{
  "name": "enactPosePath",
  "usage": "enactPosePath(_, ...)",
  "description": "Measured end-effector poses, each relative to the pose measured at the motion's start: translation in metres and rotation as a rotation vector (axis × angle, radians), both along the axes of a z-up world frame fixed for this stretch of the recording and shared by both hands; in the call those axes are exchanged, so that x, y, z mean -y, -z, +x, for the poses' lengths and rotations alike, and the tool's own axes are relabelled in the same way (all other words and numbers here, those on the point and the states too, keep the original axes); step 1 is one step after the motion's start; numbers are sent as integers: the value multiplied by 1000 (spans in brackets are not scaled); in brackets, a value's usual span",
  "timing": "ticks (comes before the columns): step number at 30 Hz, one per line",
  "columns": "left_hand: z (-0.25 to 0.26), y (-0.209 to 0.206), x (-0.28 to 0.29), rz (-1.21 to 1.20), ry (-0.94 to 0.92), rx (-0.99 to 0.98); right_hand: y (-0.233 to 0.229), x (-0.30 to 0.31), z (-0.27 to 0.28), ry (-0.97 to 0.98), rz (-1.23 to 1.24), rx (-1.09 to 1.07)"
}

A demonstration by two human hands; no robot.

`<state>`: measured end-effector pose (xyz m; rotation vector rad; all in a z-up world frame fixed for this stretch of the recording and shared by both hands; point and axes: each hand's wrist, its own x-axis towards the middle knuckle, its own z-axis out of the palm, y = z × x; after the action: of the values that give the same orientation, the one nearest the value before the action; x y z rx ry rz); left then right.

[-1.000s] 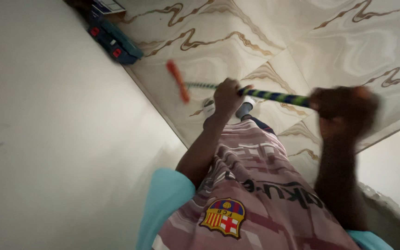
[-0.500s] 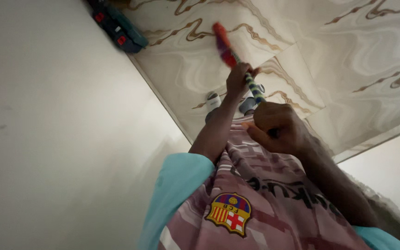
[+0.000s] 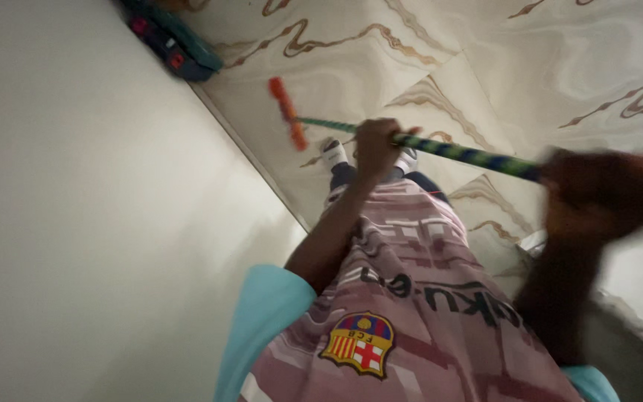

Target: The person sweeps the floor with a broom and moves several storage cases and a can aside to reach different parts of the floor.

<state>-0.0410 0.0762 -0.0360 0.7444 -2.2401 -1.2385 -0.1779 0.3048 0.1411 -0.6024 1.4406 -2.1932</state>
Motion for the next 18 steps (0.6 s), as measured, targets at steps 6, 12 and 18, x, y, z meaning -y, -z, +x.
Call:
enactPosePath(6,37,117,-1,-182,-168,443,47,55,35,-166,252,-31)
enactPosePath(12,11,190,-51,-260,-3,167,-38,40,47,-285,461,-183)
enactPosePath(18,-79,145,-86,111,-19,-64,-63,35,32,-410,340,-514)
